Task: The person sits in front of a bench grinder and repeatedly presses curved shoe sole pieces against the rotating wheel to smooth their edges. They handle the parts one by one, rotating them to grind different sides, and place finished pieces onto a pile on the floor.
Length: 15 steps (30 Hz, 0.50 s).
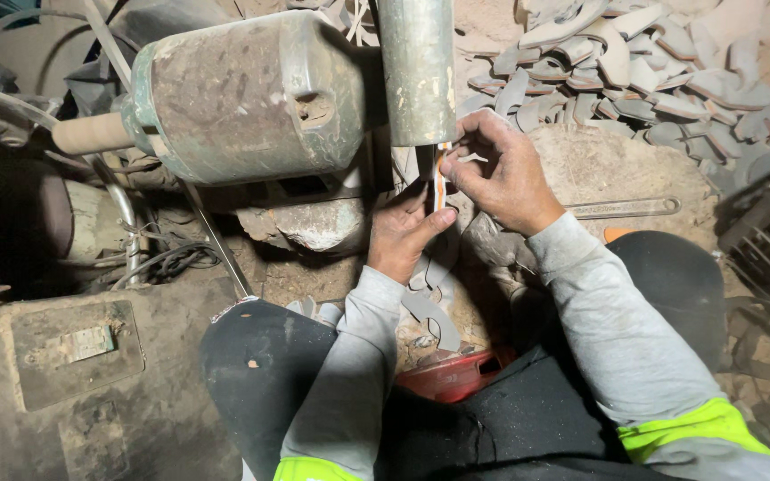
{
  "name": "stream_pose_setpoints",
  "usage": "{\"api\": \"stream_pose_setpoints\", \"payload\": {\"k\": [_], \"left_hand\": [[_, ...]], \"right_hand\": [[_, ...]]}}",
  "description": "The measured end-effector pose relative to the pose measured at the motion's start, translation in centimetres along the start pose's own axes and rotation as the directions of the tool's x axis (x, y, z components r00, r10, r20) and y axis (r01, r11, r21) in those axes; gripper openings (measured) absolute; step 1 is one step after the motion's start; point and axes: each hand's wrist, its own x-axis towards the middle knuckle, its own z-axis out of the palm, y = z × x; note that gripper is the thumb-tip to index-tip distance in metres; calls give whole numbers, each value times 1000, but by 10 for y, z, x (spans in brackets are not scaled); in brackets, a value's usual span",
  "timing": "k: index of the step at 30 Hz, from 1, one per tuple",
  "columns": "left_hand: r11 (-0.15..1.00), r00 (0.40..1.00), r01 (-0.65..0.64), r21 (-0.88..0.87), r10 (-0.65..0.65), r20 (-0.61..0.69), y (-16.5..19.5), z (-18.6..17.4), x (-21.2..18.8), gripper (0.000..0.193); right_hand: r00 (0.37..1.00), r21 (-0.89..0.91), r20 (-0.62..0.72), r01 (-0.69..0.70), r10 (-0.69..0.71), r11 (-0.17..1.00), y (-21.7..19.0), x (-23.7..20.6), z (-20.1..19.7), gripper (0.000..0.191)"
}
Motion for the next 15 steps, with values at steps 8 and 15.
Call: {"api": "stream_pose_setpoints", "payload": {"k": [8,15], "left_hand": [[984,979,175,35,-170,-111,-39,-17,-26,70],[605,947,110,789,176,-268,-71,-21,-45,73]], "right_hand": [[992,-24,68,-101,102,995,36,-21,4,25],[903,-408,309,-156,297,899,65,-24,-11,35]]}}
